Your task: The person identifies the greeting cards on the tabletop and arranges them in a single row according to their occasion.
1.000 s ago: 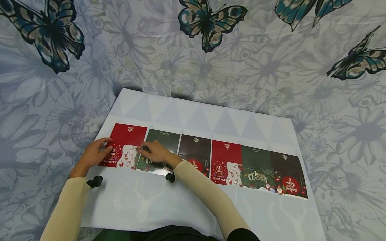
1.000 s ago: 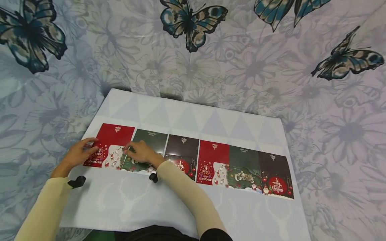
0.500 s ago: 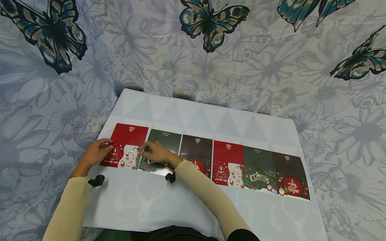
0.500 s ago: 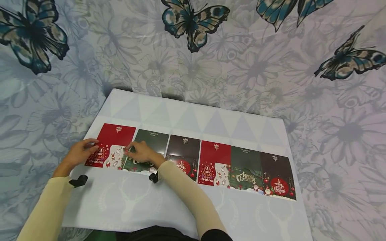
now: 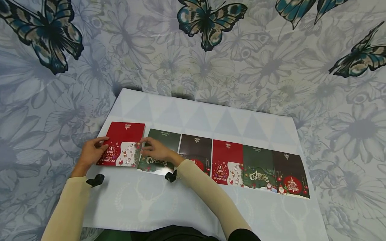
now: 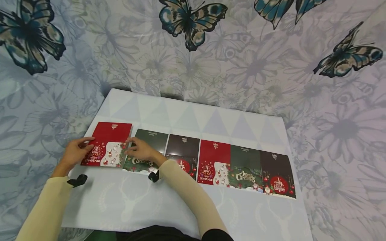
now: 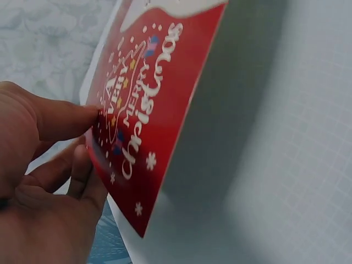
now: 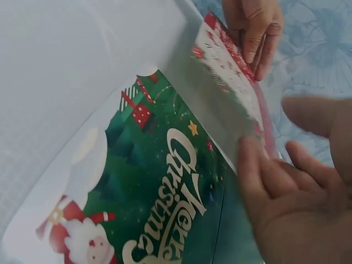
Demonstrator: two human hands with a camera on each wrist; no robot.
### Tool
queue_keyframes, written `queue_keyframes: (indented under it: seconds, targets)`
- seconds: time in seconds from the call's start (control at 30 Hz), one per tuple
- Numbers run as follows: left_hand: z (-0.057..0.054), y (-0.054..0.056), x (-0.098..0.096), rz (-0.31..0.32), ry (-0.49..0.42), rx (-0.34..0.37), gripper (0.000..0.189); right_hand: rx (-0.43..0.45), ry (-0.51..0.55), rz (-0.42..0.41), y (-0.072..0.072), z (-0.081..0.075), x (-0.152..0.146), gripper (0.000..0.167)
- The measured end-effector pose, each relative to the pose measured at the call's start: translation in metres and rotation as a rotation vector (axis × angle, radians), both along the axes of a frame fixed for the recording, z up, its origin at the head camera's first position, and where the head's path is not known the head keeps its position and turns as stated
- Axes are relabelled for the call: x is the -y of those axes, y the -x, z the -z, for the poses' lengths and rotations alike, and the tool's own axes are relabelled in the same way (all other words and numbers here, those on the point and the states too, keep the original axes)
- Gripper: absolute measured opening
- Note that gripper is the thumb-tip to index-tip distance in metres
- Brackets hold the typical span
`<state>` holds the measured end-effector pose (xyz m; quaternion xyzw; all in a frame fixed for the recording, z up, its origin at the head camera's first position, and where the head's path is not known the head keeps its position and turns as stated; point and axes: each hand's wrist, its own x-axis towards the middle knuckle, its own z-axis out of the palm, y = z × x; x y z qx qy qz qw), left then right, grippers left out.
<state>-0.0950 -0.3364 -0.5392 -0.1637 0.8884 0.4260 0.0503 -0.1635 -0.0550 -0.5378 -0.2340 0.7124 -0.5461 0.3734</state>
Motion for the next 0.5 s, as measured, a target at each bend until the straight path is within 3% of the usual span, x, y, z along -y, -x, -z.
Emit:
queue_keyframes:
  seconds: [0.23,0.5]
  targets:
    - [-0.0022,-0.0008,0.0037,-0.012,-0.065,0.024,0.044,-0.032,0.033,0.207,0.0009,0.0011,0.0040,0.039]
    - [-0.0039,0.0000,0.0048,0.003,-0.107,0.031,0.048,-0.084,0.033,0.191,0.0020,-0.0024,0.0035,0.046]
